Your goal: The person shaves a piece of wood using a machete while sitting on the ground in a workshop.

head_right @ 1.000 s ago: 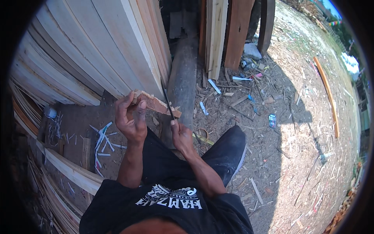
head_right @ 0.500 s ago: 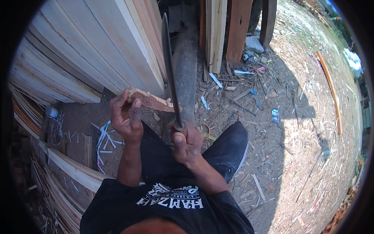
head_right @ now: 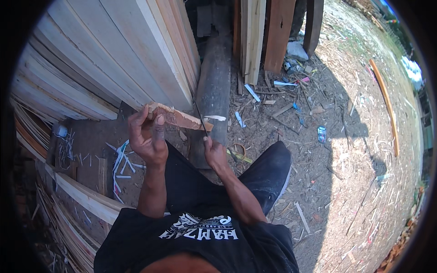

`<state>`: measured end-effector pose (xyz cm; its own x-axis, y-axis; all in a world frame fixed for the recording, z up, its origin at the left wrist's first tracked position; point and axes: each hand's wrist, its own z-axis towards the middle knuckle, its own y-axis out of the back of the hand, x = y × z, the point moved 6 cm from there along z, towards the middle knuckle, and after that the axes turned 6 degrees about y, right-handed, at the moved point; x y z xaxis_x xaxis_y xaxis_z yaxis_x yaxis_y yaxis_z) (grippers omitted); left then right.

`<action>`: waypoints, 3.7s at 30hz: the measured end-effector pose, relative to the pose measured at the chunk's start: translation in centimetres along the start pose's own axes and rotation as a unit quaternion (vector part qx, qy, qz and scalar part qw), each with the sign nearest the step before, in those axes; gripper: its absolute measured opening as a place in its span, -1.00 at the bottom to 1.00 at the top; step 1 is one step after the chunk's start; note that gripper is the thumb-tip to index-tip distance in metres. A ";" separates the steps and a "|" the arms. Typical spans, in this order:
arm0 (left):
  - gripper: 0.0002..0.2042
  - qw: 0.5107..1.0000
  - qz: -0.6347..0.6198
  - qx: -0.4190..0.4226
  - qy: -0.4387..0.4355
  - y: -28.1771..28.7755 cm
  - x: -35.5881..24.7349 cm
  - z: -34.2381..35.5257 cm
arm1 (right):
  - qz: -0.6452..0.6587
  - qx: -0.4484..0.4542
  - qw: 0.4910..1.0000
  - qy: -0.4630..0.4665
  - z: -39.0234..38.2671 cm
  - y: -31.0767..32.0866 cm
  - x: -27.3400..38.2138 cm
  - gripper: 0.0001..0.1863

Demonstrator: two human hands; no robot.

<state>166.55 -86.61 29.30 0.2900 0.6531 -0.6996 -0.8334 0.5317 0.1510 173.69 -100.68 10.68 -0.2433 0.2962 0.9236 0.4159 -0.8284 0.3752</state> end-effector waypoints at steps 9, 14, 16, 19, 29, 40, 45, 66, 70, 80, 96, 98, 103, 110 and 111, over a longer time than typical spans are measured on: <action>-0.68 1.000 0.014 0.000 -0.009 0.6 0.2 -0.6 | 0.273 -0.150 0.925 0.219 -1.2 4.1 7.2 -0.56; -0.68 1.000 -0.016 0.001 0.021 0.6 0.2 -0.4 | 0.168 0.041 0.969 -0.175 1.0 -2.7 -5.2 -0.51; -0.67 1.000 0.000 0.005 0.025 1.7 0.4 -1.3 | 0.360 0.074 0.868 -0.335 -2.2 -4.1 -4.1 -0.49; -0.67 1.000 -0.013 -0.015 -0.001 1.6 0.4 -0.8 | 0.272 0.031 0.940 -0.203 -1.0 -0.7 1.7 -0.46; -0.65 1.000 0.024 0.008 -0.009 1.3 -0.1 -1.5 | 0.147 0.067 0.917 -0.364 -2.2 -3.4 -7.6 -0.35; -0.61 1.000 -0.005 -0.015 -0.015 2.9 -1.1 -3.5 | -0.022 0.001 0.996 -0.091 -0.2 -4.3 -7.1 -0.44; -0.60 0.994 0.043 0.085 -0.049 4.0 -4.3 -7.9 | 0.170 0.017 0.962 -0.213 -3.4 -5.9 -8.9 -0.39; -0.28 0.780 -0.044 0.149 0.607 5.1 9.7 -18.4 | 0.159 0.019 0.960 -0.230 -5.6 -6.8 -8.5 -0.42; -0.30 0.628 -0.328 0.113 0.696 -3.1 17.2 -17.0 | 0.088 0.115 0.982 -0.121 -3.4 -4.0 -0.5 -0.38; -0.34 0.778 -0.275 0.191 0.531 -10.5 15.8 -5.2 | 0.305 0.109 0.936 -0.135 -1.0 4.9 12.2 -0.54; -0.51 0.975 -0.190 0.056 0.104 -7.3 11.3 1.8 | 0.266 -0.105 0.948 -0.140 -7.5 8.2 3.9 -0.58; -0.51 0.976 -0.185 0.042 0.109 -6.3 11.1 1.6 | 0.264 -0.107 0.950 -0.130 -7.5 8.3 3.8 -0.57; -0.53 0.978 -0.196 -0.027 0.072 -2.1 6.8 4.4 | 0.244 -0.063 0.961 -0.115 -6.5 7.7 3.6 -0.58; -0.54 0.983 -0.155 -0.059 0.084 0.5 6.2 3.4 | 0.091 -0.041 0.991 -0.093 -2.0 5.3 0.8 -0.66; -0.54 0.982 -0.160 -0.064 0.078 0.1 6.2 3.7 | 0.129 -0.047 0.988 -0.064 -1.0 6.4 3.3 -0.64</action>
<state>170.02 -80.54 27.58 0.4794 0.3687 -0.7964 -0.7671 0.6168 -0.1762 174.69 -105.47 16.11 -0.0235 0.1215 0.9923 0.3656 -0.9228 0.1217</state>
